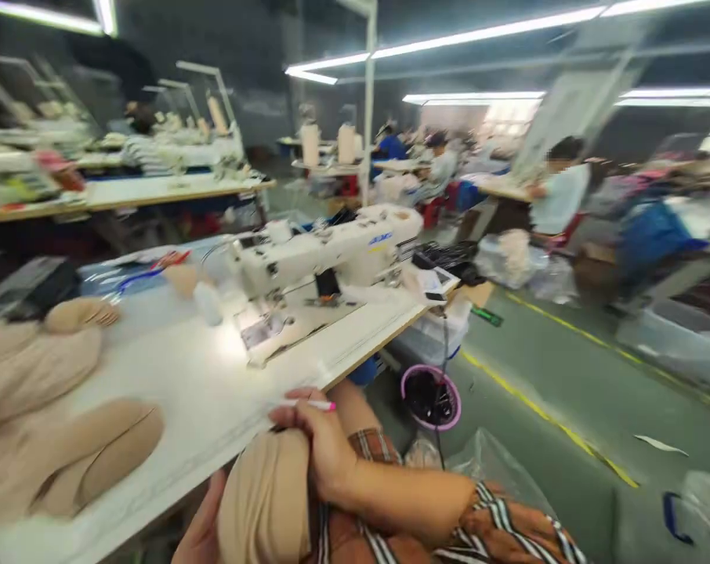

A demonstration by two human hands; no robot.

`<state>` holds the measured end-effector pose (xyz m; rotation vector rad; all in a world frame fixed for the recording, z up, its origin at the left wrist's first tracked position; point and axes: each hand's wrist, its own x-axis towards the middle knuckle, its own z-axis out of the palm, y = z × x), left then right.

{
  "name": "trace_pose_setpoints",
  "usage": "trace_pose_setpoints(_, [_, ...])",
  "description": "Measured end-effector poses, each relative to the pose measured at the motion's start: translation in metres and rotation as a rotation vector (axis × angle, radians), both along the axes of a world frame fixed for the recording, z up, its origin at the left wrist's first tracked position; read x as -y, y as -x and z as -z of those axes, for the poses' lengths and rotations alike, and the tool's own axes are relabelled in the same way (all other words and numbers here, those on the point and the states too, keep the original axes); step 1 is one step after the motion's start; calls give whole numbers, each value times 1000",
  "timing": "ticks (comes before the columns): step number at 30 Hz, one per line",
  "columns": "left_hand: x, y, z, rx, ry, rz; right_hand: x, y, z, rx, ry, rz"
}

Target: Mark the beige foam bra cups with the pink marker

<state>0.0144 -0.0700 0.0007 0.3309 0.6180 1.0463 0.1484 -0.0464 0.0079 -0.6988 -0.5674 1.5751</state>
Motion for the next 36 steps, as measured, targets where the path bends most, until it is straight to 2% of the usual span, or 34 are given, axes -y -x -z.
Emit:
trace_pose_setpoints(2, [18,15,10,11,56,-61,3,2,5,-89,75,-47])
trace_pose_setpoints(4, [24,21,15,73,44,-53,0,-1,5,-136,104,-88])
trace_pose_setpoints(11, [12,11,19,280,-34,1,-10,-7,1,-3,-3,-74])
trace_pose_setpoints(15, [8,14,15,254,12,13,-18,-9,-1,90,-30,-33])
trace_pose_setpoints(19, [8,17,7,294,-65,13,-21,-10,-7,131,-21,16])
trace_pose_setpoints(25, [8,8,1,312,-73,-70,-25,-10,-10,45,11,-15])
trace_pose_setpoints(29, [5,8,3,355,-165,21,-30,-12,-8,-4,41,-72])
trace_pose_setpoints(31, [4,6,3,345,-133,57,-29,-14,-7,-29,75,-121])
trace_pose_setpoints(36, [10,-1,2,246,58,23,-15,-20,-7,-139,110,-180])
